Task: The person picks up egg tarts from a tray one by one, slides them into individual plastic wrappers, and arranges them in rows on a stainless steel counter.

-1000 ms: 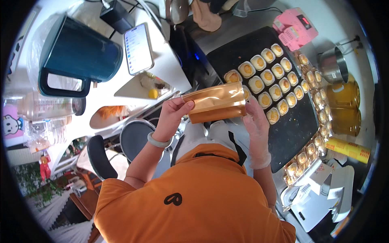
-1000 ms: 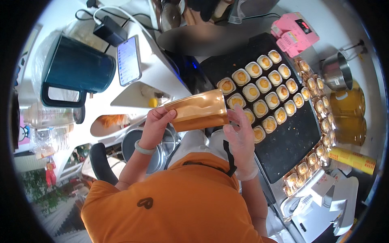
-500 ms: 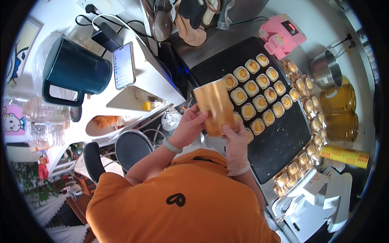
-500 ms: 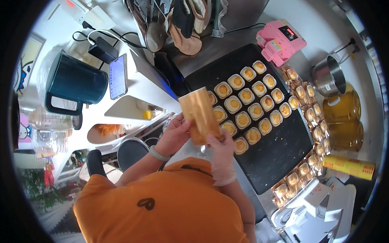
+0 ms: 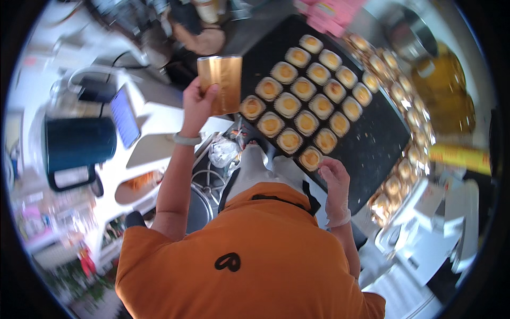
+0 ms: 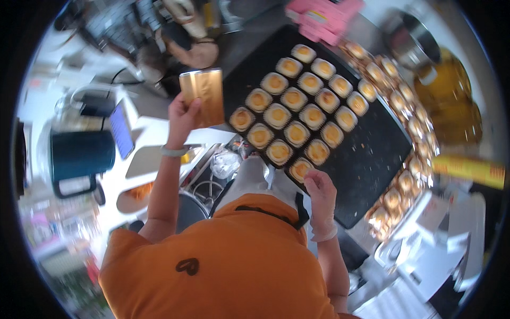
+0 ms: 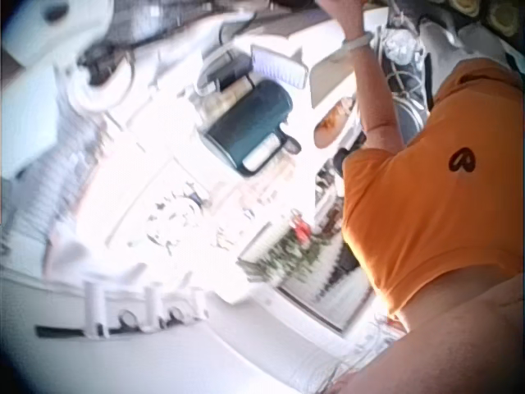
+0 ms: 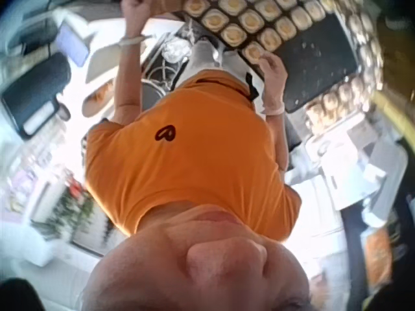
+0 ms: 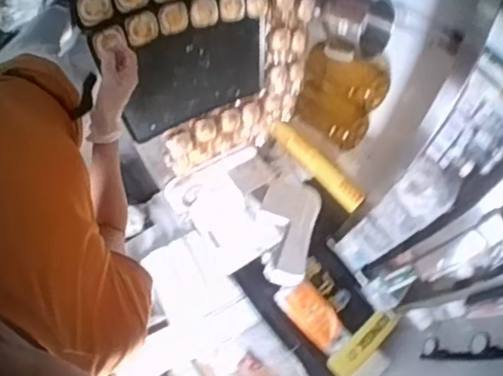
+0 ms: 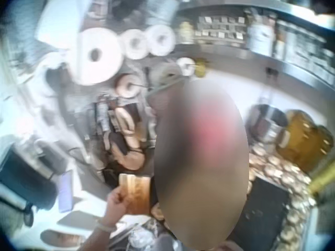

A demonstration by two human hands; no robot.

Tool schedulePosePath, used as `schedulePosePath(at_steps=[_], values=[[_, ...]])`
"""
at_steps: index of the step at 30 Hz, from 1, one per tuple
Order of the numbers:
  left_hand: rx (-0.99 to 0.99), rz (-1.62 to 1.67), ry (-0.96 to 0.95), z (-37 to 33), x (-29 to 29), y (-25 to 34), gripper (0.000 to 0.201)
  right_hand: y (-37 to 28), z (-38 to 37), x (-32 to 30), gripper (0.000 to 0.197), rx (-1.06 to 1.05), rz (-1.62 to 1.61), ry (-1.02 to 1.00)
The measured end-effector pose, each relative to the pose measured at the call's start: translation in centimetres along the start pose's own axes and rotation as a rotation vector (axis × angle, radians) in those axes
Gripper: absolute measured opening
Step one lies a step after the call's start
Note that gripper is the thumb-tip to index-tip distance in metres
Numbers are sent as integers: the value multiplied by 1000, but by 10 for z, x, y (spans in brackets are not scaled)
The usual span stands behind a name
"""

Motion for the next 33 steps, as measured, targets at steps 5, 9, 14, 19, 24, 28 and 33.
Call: schedulePosePath(at_steps=[5, 9, 14, 19, 24, 28, 33], values=[[-92, -48, -416, 11, 69, 11, 21, 0, 23, -19, 25, 2, 4, 206], [-171, -215, -792, 72, 151, -1, 27, -11, 31, -7, 41, -66, -102, 175], [-2, -373, -964, 96, 180, 9, 21, -5, 41, -7, 43, -81, -207, 219], [76, -273, -503, 13, 118, 7, 22, 11, 48, -24, 37, -18, -73, 373], [183, -920, -31, -95, 30, -42, 27, 8, 38, -17, 32, -12, -11, 319], [-42, -933, -135, -155, 0, -106, 34, -3, 31, 1, 33, -25, 39, 211], [16, -1026, -129, -173, 7, -123, 35, -4, 35, 9, 35, -24, 106, 189]])
Point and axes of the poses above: each hand's wrist, its own z-axis away from the middle knuckle, its own x-axis out of the palm, y = z × x, the point moved 4 cm from there along -z, towards the middle knuckle, and after that the axes turned 11 degrees about -x, right-handed, at the moved point
